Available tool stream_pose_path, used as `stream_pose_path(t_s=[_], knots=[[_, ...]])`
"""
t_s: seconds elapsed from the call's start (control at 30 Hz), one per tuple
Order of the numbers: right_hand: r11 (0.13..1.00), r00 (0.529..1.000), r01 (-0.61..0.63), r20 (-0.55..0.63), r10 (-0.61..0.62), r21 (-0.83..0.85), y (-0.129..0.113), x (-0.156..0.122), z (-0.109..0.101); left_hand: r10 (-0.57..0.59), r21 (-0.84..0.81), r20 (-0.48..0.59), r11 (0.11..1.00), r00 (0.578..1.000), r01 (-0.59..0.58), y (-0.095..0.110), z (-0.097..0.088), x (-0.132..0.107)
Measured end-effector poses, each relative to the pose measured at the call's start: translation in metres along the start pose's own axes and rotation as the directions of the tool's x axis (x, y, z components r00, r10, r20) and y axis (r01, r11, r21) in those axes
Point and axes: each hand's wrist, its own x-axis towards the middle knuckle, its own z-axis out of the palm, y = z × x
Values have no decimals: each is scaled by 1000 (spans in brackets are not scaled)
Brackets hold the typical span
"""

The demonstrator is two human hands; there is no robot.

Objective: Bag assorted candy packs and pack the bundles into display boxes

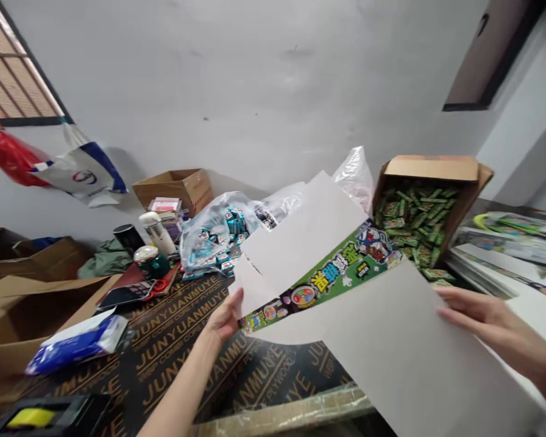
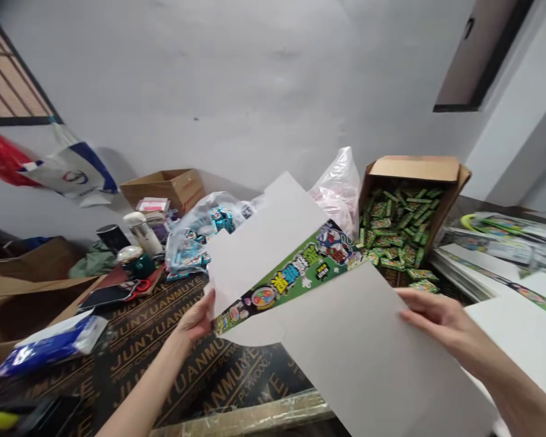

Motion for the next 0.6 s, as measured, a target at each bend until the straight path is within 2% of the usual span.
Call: stream_pose_path(t_s=[0.03, 0.07, 0.1, 0.13, 0.2, 0.27, 0.33, 0.4, 0.43, 0.47, 0.5, 0.53, 0.57, 0.6], knots=[[991, 984, -44, 174, 22, 128, 2, 12, 20, 36, -13, -56, 999, 998, -36, 7, -13, -5], [964, 944, -117, 329, 33, 239, 3, 24, 39, 67, -6, -87, 998, 994, -67, 16, -24, -9], [927, 902, -190, 431, 35, 323, 2, 36, 56, 91, 15, -93, 996, 992, -90, 24, -31, -12], [891, 885, -239, 465, 36, 387, -1, 49, 71, 107, 44, -81, 994, 991, -104, 32, -36, -14], [823, 890, -274, 455, 20, 498, -11, 77, 96, 137, 119, -87, 985, 987, -126, 42, -38, -14], [756, 917, -258, 398, -4, 601, -29, 104, 113, 203, 209, -197, 965, 959, -161, 42, -35, -9], [719, 946, -188, 321, -50, 669, -54, 122, 122, 282, 285, -360, 941, 889, -183, 33, -32, -1], [688, 945, -52, 259, -200, 724, -83, 127, 123, 365, 345, -517, 916, 774, -202, 18, -31, 8], [658, 915, 27, 246, -319, 753, -98, 125, 121, 401, 370, -574, 905, 714, -211, 10, -31, 11], [618, 858, 96, 249, -449, 780, -111, 121, 117, 430, 385, -614, 895, 662, -225, 1, -31, 13], [576, 783, 149, 260, -566, 804, -123, 116, 113, 447, 383, -638, 891, 627, -245, -7, -31, 15], [541, 705, 184, 273, -654, 821, -133, 110, 109, 449, 364, -649, 892, 614, -268, -13, -29, 15], [519, 643, 209, 283, -711, 829, -141, 105, 105, 433, 327, -650, 901, 625, -284, -18, -26, 14], [509, 607, 234, 285, -742, 828, -146, 102, 101, 402, 277, -641, 916, 654, -291, -21, -23, 13]])
